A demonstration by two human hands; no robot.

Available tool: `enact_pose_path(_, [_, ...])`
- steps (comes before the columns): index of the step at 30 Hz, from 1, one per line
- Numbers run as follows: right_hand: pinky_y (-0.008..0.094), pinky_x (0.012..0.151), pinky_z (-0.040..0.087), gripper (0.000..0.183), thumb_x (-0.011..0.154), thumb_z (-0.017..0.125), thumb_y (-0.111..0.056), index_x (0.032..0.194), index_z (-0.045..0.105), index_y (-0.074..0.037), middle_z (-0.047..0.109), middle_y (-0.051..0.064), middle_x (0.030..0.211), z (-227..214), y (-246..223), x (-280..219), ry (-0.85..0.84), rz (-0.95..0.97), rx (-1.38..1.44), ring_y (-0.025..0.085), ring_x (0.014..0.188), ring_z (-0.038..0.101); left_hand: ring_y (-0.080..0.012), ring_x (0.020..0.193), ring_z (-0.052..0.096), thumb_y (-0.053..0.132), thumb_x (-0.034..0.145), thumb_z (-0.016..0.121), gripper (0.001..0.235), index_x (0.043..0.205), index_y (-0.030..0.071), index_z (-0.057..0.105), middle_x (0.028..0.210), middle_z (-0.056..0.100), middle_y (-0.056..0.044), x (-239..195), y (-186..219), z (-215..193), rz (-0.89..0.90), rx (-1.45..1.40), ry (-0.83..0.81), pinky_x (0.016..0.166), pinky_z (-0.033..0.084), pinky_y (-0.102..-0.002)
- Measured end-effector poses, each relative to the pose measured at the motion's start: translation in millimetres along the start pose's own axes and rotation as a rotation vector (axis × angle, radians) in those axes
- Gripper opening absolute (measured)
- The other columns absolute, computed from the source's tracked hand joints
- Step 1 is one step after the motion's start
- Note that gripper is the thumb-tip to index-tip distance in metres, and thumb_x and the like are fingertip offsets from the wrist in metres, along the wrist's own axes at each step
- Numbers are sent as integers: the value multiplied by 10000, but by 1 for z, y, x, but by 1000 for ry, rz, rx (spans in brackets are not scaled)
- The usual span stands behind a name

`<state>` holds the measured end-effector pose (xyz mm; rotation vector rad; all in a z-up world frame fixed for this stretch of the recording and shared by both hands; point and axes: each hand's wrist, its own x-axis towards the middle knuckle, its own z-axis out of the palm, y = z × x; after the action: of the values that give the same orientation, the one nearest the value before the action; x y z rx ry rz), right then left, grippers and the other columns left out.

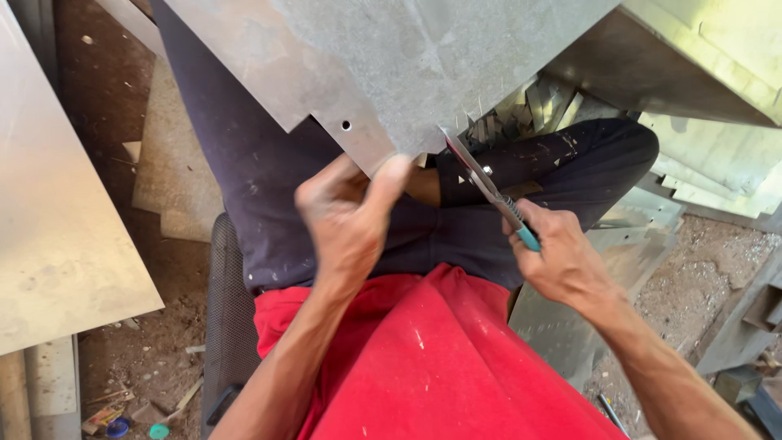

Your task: The person cuts a piece of sheet metal using a pair of shears, working around several pre-drilled holes and notches, and then places the metal sheet aside.

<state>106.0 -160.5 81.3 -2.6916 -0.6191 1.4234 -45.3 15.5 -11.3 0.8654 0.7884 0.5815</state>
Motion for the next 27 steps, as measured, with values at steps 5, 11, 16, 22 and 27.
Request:
enact_pose_path(5, [365, 761, 535, 473, 635, 500, -62, 1102, 555, -17, 608, 126, 904, 30, -2, -4, -269, -192, 350, 227, 827, 604, -147, 886, 753, 13, 961, 749, 202, 1144, -71, 732, 990, 780, -121, -5, 13, -24, -21, -115, -49, 818, 636, -276])
enact_pose_path(11, [352, 759, 531, 358, 720, 487, -80, 1063, 561, -6, 627, 128, 858, 50, -10, -1, -242, -220, 267, 237, 769, 604, -152, 857, 756, 1, 944, 760, 155, 1082, -67, 738, 959, 778, -119, -2, 16, -25, -14, -77, -50, 791, 649, -274])
enact_pose_path(16, [382, 667, 518, 204, 739, 494, -86, 896, 597, -5, 615, 119, 698, 53, 1, 5, -190, -227, 217, 262, 649, 592, -147, 902, 750, 28, 948, 754, 173, 1102, -51, 737, 991, 782, -96, -4, 11, -21, -13, -77, -30, 856, 617, -262])
enact_pose_path(22, [425, 611, 487, 173, 789, 595, -134, 911, 631, -17, 618, 142, 665, 37, 69, -30, 22, -196, 150, 293, 607, 602, -138, 732, 606, 62, 842, 880, 264, 953, -64, 676, 851, 647, -35, -7, 0, 69, -188, -26, 92, 684, 510, -296])
enact_pose_path(27, [467, 652, 524, 181, 814, 611, -179, 894, 672, -28, 666, 181, 631, 46, 117, -71, -42, 212, 29, 340, 626, 637, -100, 854, 617, 178, 860, 831, 329, 1061, 2, 640, 973, 660, 1, 9, -19, 107, 28, -146, 199, 795, 508, -262])
